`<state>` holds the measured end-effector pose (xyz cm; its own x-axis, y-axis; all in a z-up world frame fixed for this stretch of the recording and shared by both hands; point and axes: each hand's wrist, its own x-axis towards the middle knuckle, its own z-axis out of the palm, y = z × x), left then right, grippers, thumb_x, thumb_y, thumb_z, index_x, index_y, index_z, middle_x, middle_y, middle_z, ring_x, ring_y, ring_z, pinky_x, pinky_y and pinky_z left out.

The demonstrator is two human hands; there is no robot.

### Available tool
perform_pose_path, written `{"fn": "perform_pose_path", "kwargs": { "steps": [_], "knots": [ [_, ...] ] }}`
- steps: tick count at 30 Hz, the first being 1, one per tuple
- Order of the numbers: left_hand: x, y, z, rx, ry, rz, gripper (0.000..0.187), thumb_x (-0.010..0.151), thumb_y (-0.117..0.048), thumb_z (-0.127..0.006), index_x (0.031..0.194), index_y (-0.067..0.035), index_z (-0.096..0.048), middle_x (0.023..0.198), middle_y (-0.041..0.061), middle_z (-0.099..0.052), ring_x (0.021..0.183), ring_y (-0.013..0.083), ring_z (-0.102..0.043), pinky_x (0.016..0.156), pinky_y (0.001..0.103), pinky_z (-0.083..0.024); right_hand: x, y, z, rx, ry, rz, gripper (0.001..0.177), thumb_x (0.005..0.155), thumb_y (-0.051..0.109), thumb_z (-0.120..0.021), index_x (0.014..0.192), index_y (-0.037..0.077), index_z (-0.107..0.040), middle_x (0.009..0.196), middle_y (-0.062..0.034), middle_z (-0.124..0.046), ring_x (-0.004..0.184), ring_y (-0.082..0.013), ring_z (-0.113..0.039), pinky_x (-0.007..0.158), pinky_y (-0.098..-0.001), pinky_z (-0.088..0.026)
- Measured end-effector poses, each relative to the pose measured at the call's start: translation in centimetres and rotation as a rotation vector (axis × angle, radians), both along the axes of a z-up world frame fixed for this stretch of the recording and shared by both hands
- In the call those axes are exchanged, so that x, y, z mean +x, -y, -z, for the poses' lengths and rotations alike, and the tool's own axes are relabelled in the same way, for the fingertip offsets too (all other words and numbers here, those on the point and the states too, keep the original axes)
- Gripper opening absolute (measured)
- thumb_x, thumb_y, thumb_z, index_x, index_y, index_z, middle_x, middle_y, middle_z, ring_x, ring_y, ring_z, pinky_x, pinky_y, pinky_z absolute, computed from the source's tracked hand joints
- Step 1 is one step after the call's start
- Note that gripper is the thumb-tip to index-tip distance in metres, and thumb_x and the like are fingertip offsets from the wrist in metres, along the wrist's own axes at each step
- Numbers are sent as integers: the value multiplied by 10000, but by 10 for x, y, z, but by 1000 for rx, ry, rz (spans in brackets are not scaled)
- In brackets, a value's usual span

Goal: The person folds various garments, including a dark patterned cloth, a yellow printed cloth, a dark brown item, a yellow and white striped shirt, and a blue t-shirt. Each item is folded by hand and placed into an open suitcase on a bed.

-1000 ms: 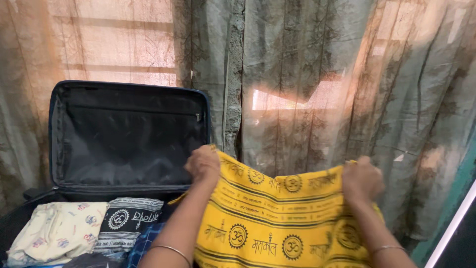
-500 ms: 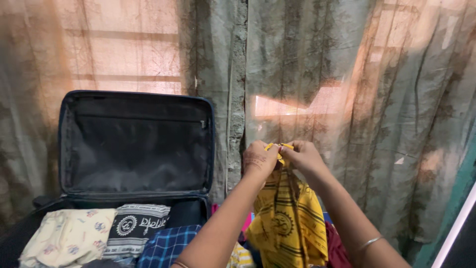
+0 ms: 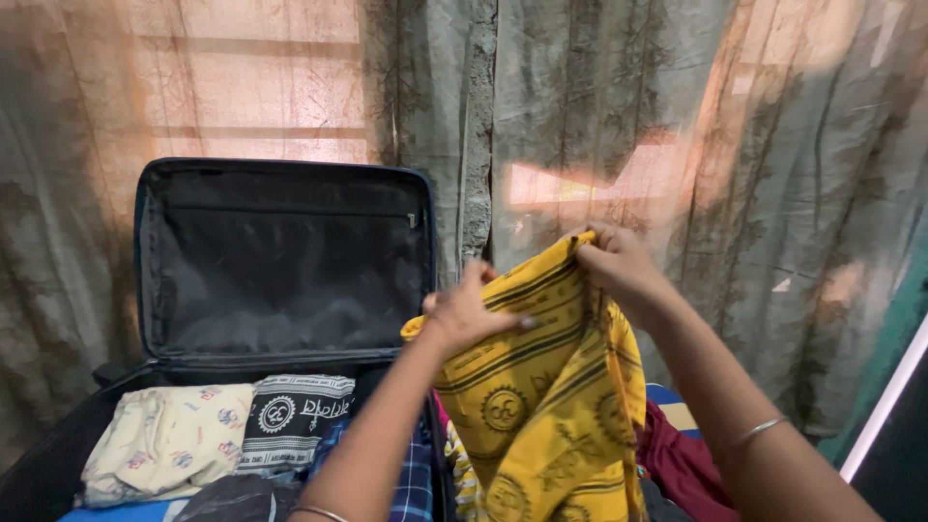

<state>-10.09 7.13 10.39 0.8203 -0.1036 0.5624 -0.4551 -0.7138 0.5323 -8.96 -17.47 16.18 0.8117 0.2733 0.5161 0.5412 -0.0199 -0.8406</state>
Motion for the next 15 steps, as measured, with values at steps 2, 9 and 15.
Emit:
{"fn": "perform_pose_path", "kwargs": {
  "steps": [2,9,15],
  "knots": [
    [12,-21,9,51,-141,256,764,615,-550,-887,1198,-117,-650,1091,92,-762,1039,227,-714,921,343,-523,-1,13,-5,21,45,-54,180,940,38,-519,1056,-15,-646,916,-48,-695,768,-108,-642,705,-261,-538],
    [13,-23,-36,203,-116,-164,414,703,-507,-851,994,-217,-794,1006,109,-762,970,281,-722,841,408,-564,26,65,15,-524,185,602,214,930,55,-598,1120,-20,-662,920,-118,-720,816,-157,-657,751,-314,-522],
    [-3,-7,-86,-9,333,-161,379,699,-494,-851,911,-182,-811,885,108,-772,832,278,-741,774,387,-585,55,77,28,196,360,605,265,981,70,-495,1191,-5,-639,1037,-56,-701,902,-127,-635,793,-276,-516]
  ]
}}
